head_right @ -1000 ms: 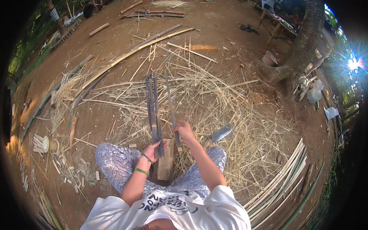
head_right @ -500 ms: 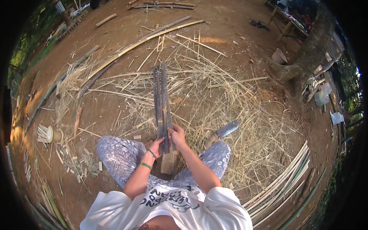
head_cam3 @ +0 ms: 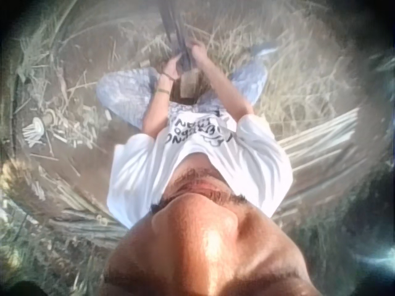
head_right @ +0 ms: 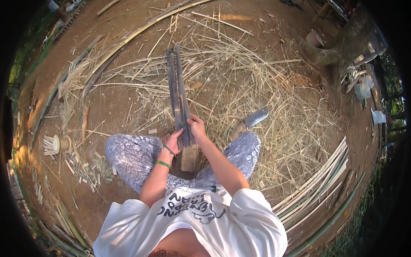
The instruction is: The person walks through a cluttered outdoor area and sits on the ground. They use a machete to split a long bamboo pole into thin strips, repeatedly striking the pole against a wooden block to separate the layers.
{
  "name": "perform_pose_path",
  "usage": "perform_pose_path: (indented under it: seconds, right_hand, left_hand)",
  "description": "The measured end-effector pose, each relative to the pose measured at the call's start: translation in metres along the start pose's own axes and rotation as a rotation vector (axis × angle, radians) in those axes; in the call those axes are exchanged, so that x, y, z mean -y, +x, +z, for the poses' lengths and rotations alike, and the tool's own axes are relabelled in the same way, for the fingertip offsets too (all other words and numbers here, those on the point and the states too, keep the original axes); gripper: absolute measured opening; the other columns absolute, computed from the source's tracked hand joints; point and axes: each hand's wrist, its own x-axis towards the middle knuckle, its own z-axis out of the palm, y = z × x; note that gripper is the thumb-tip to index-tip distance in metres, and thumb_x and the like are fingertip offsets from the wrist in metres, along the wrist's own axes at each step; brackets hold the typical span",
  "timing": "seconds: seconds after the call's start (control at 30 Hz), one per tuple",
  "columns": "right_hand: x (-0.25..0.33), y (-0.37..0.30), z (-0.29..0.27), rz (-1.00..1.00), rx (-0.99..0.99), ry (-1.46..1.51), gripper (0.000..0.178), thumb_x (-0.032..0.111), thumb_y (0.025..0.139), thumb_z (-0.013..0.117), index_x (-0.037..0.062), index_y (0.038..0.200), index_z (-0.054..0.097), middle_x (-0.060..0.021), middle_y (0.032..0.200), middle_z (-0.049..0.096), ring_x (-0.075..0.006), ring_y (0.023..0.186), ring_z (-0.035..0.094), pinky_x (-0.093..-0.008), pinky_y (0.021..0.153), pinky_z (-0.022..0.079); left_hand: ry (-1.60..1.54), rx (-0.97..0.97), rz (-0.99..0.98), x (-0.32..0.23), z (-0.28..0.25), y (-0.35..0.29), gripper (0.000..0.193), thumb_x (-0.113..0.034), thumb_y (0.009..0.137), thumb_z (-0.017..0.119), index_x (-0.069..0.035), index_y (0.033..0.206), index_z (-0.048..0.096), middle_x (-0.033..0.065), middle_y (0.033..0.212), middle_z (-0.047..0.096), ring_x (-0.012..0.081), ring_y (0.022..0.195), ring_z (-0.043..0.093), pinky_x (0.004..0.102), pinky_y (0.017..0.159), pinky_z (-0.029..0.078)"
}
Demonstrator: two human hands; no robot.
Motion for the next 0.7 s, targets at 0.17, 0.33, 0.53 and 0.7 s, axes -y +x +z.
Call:
perform_pose_path:
  seconds: [0.17,0.33,0.53,0.7]
  right_hand:
    - [-0.011,0.008,-0.002,-0.005,0.038,0.058,0.038,0.004,0.094,0.052,-0.0028,0.132,0.055,-0.0127,0.119,0.065,-0.0205,0.107,0.061,-0.0332,0.093,0.048]
    - [-0.016,0.024,-0.007,0.001,0.018,0.091,0.036,0.004,0.093,0.052,-0.0023,0.128,0.058,-0.0127,0.116,0.066,-0.0203,0.103,0.062,-0.0325,0.090,0.048]
    - [-0.007,0.020,0.001,-0.021,0.039,-0.142,0.048,0.000,0.089,0.061,-0.0040,0.135,0.050,-0.0151,0.118,0.065,-0.0201,0.101,0.064,-0.0331,0.088,0.051]
    - [-0.015,0.033,-0.010,-0.060,0.062,-0.115,0.048,-0.001,0.088,0.063,-0.0047,0.134,0.050,-0.0147,0.116,0.066,-0.0194,0.098,0.065,-0.0319,0.087,0.052]
  left_hand:
    - [-0.016,0.005,-0.005,0.002,-0.006,0.004,0.034,-0.016,0.095,0.060,0.003,0.123,0.057,0.0118,0.118,0.064,0.0245,0.105,0.066,0.0442,0.090,0.055]
    - [0.005,-0.007,-0.043,0.002,-0.005,0.010,0.034,-0.015,0.095,0.059,0.000,0.125,0.057,0.0101,0.118,0.065,0.0233,0.105,0.066,0.0431,0.091,0.054]
    - [-0.049,0.102,-0.071,0.008,-0.025,0.021,0.034,-0.024,0.098,0.058,-0.004,0.126,0.056,0.0072,0.117,0.066,0.0208,0.104,0.066,0.0399,0.090,0.054]
    - [0.031,-0.071,-0.016,0.006,-0.021,0.020,0.039,-0.032,0.099,0.057,-0.005,0.128,0.054,0.0044,0.113,0.065,0.0176,0.099,0.065,0.0391,0.083,0.055]
